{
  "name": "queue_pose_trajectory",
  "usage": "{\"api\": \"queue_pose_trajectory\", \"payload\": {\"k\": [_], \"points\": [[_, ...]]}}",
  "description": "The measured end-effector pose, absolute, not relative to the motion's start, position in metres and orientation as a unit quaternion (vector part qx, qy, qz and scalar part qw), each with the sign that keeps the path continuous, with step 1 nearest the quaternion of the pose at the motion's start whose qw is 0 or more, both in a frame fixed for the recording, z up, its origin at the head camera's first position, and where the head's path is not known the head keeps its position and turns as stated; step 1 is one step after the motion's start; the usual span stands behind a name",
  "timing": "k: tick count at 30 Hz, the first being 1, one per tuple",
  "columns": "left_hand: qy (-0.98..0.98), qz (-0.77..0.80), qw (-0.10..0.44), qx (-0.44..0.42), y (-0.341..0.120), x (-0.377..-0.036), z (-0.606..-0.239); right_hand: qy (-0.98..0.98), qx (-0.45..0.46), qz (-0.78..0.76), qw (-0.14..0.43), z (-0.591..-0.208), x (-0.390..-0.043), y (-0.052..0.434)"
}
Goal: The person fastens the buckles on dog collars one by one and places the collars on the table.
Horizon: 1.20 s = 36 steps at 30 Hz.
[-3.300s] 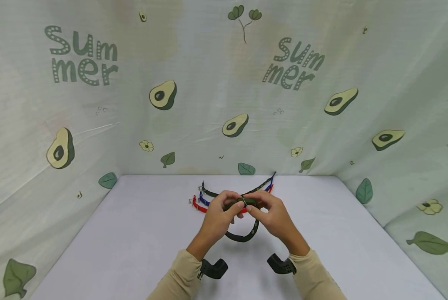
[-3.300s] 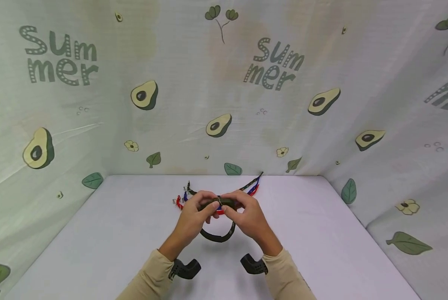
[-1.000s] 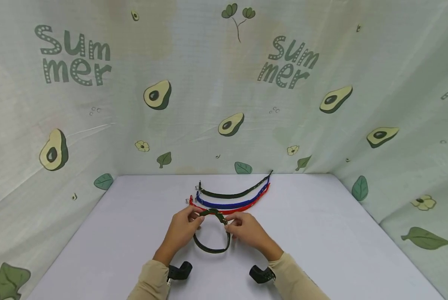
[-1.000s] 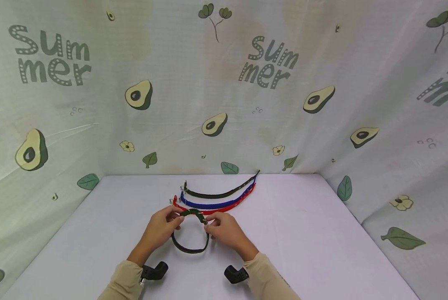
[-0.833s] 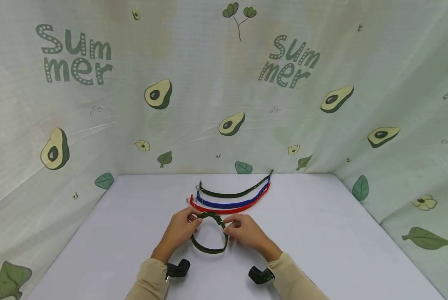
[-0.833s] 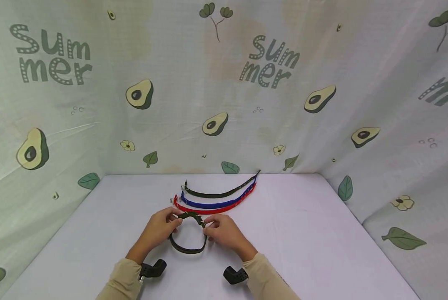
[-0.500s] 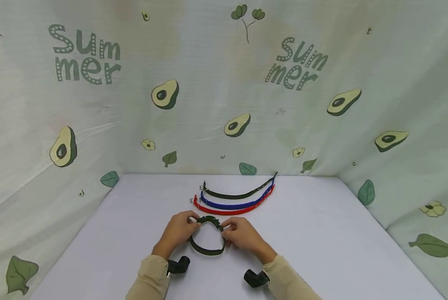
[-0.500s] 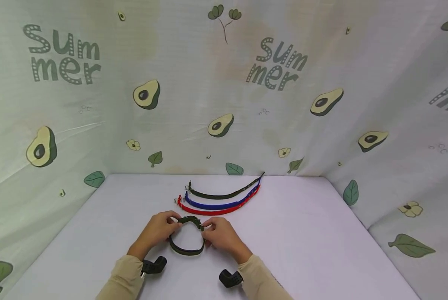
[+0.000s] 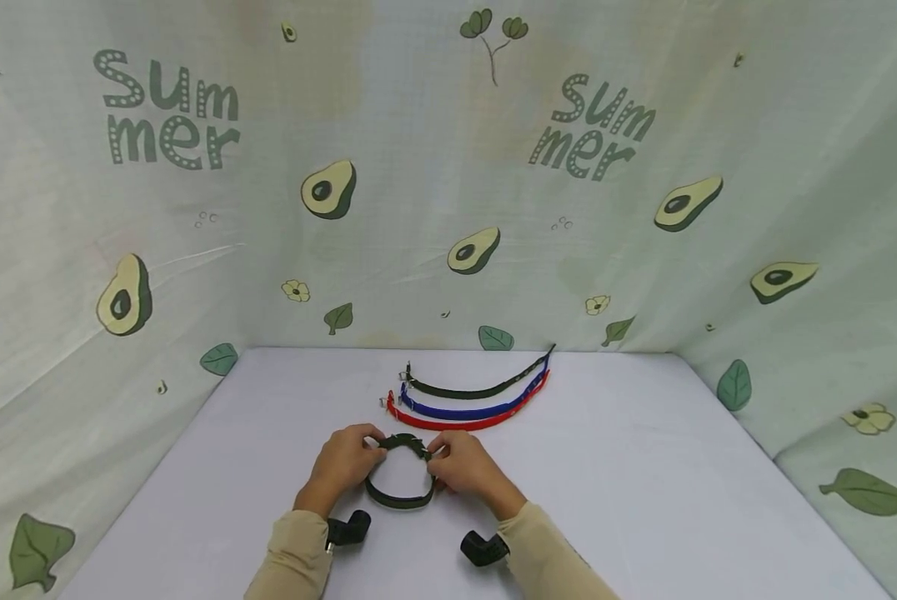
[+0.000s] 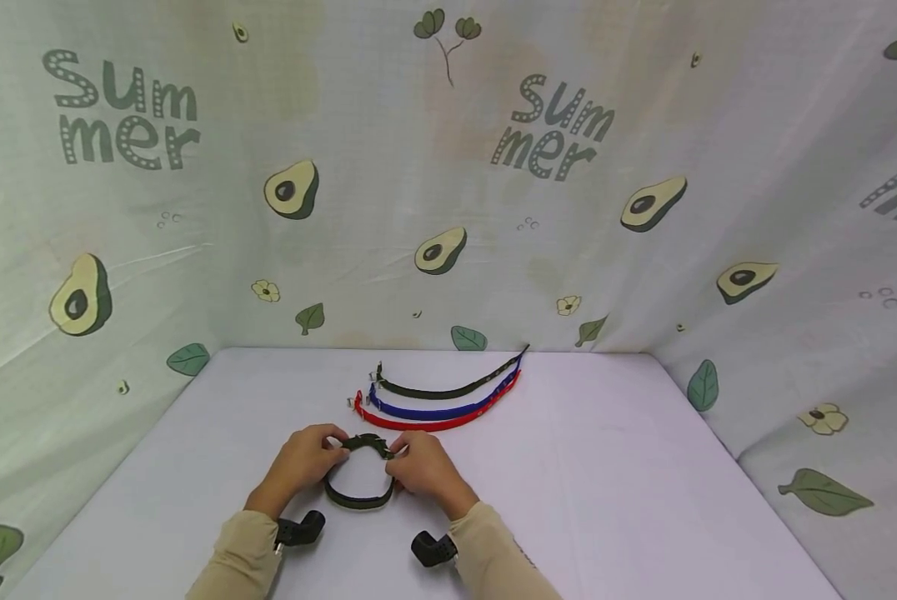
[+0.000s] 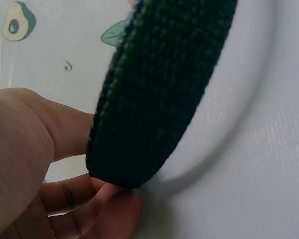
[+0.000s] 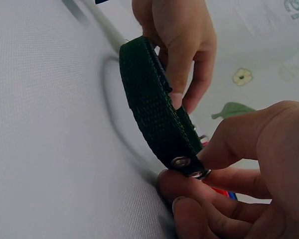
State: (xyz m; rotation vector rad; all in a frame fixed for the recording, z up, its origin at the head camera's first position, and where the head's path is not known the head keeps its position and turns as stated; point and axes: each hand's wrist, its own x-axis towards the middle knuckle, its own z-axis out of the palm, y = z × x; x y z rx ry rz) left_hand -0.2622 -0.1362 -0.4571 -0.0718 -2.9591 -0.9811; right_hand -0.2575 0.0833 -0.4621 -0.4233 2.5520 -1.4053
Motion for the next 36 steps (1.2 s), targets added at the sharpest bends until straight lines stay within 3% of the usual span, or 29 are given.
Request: {"api": "queue_pose_trajectory", "payload": {"k": [12,18,24,36], "points": [[-0.951,-0.308,-0.010,0.000,-0.138,-0.261,-0.457,0.858,-0.148,-0.481,0.103,-0.463,-0.256,0.095],[-0.959,-0.279,0.049,0.004,-0.133,-0.264,-0.455,0.869,-0.146,-0.468,0.072,-0.455,-0.265,0.120],[-0.959,-0.261,0.107,-0.034,-0.117,-0.274,-0.448,0.886,-0.085,-0.455,0.025,-0.451,-0.281,0.154],[-0.953,-0.270,0.074,-0.114,-0.069,-0.283,-0.439,0.896,0.024,-0.443,-0.023,-0.456,-0.293,0.203]]}}
